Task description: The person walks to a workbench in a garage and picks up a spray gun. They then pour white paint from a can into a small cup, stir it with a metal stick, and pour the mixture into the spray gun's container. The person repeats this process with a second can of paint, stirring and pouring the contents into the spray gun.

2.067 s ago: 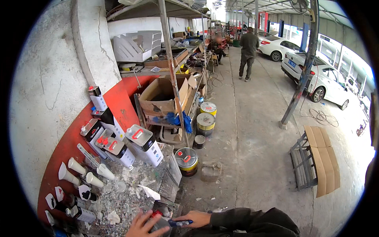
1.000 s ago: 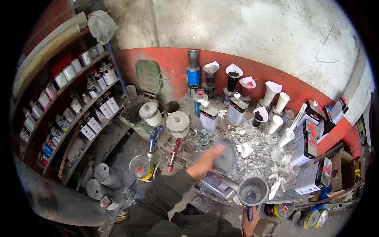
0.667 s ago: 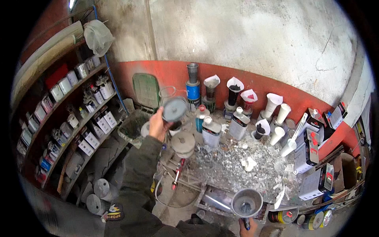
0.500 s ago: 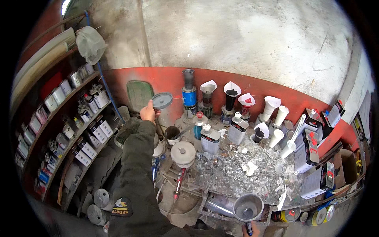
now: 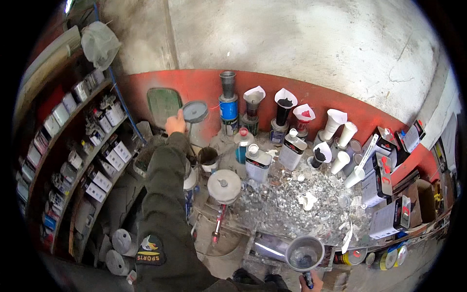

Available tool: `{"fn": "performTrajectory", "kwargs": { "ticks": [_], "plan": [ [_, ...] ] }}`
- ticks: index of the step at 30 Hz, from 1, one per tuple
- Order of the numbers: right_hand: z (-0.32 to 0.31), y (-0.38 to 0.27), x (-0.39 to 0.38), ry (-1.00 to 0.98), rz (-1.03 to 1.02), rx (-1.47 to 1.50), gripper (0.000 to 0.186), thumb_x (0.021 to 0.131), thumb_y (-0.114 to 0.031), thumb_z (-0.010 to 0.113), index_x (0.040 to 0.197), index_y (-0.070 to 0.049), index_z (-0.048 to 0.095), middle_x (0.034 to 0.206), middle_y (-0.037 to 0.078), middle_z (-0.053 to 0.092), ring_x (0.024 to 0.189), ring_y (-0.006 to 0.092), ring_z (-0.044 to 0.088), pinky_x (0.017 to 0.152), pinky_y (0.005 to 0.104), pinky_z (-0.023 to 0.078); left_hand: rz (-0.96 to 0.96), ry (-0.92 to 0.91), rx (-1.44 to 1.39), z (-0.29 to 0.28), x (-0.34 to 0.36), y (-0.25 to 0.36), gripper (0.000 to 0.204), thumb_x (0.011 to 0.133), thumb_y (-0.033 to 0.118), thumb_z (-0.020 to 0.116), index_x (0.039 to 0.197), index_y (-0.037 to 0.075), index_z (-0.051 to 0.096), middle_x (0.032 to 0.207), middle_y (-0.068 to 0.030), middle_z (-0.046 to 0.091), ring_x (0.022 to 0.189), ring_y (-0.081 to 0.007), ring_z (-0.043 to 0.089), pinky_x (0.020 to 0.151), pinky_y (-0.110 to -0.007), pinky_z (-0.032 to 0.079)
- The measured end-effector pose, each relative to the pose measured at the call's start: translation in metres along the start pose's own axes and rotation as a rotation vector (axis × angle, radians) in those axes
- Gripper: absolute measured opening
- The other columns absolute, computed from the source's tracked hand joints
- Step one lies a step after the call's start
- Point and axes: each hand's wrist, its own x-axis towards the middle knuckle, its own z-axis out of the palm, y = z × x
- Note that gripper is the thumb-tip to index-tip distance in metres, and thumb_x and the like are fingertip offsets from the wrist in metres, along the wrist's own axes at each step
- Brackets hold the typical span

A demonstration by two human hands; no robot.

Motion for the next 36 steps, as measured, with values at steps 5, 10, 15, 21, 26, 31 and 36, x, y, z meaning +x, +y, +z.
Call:
{"fn": "performTrajectory", "kwargs": {
  "ticks": [5, 10, 15, 21, 26, 31, 36],
  "plan": [
    [-0.02, -0.009, 0.028, -0.092, -0.242, -0.019, 0.045, 0.084, -0.013, 0.076, 0.126, -0.001, 0.062, 0.103, 0.023, 0.071, 0.096, 0.0309, 0.073, 0.082, 0.0363, 0.054, 0.0, -0.015, 0.445, -0.03, 0.001, 0.005, 0.088, 0.093, 0.075, 0.033, 0.104, -0.004, 0.07, 0.107, -0.0299, 0.067, 0.104, -0.0445, 0.064, 0.088, -0.053, 0.049],
    [-0.029, -0.014, 0.066, -0.291, -0.427, -0.012, 0.061, 0.077, -0.003, 0.074, 0.135, -0.008, 0.058, 0.116, 0.026, 0.066, 0.105, 0.0403, 0.067, 0.085, 0.0385, 0.054, 0.524, -0.127, 0.007, -0.113, -0.138, 0.066, 0.037, 0.093, 0.034, 0.066, 0.099, -0.001, 0.073, 0.087, -0.0139, 0.072, 0.08, -0.0191, 0.068, 0.075, -0.032, 0.052],
    [-0.011, -0.009, 0.083, -0.645, -0.559, 0.011, 0.062, 0.077, -0.002, 0.071, 0.136, -0.009, 0.058, 0.117, 0.025, 0.067, 0.104, 0.0379, 0.068, 0.089, 0.0385, 0.053, 0.958, -0.616, 0.173, -0.198, -0.374, 0.098, 0.016, 0.078, 0.016, 0.074, 0.094, 0.014, 0.073, 0.087, -0.0022, 0.071, 0.074, -0.0208, 0.069, 0.06, -0.035, 0.055],
    [0.026, -0.01, 0.069, -1.074, -0.77, -0.111, 0.053, 0.08, -0.007, 0.073, 0.132, -0.003, 0.06, 0.109, 0.026, 0.069, 0.097, 0.0345, 0.071, 0.083, 0.0369, 0.054, 0.817, -0.957, 0.515, -0.252, -0.564, 0.059, 0.01, 0.076, 0.016, 0.065, 0.072, 0.007, 0.066, 0.076, -0.0099, 0.066, 0.07, -0.0287, 0.068, 0.057, -0.04, 0.055],
    [0.085, -0.021, 0.031, -1.514, -1.183, -0.306, 0.033, 0.098, -0.013, 0.058, 0.125, 0.005, 0.058, 0.107, 0.022, 0.068, 0.092, 0.0355, 0.062, 0.08, 0.045, 0.048, 0.689, -0.803, 0.744, -0.302, -0.668, 0.011, 0.01, 0.07, 0.017, 0.07, 0.068, 0.007, 0.072, 0.072, -0.0126, 0.07, 0.067, -0.0318, 0.067, 0.056, -0.047, 0.05],
    [0.133, -0.043, -0.048, -1.777, -1.361, -0.468, 0.03, 0.097, -0.015, 0.059, 0.119, 0.005, 0.061, 0.103, 0.021, 0.068, 0.09, 0.0322, 0.063, 0.079, 0.0448, 0.048, 0.434, -0.542, 0.789, -0.355, -0.749, -0.021, 0.012, 0.07, 0.017, 0.072, 0.069, 0.006, 0.073, 0.069, -0.0126, 0.069, 0.063, -0.0319, 0.064, 0.056, -0.046, 0.049],
    [0.159, -0.048, -0.13, -1.88, -1.492, -0.572, 0.028, 0.096, -0.017, 0.061, 0.113, 0.004, 0.064, 0.098, 0.02, 0.068, 0.088, 0.029, 0.064, 0.079, 0.0447, 0.049, 0.151, -0.47, 0.779, -0.425, -0.808, -0.016, 0.013, 0.073, 0.017, 0.07, 0.07, 0.004, 0.071, 0.072, -0.0155, 0.068, 0.069, -0.0343, 0.065, 0.06, -0.047, 0.05]
  ]
}}
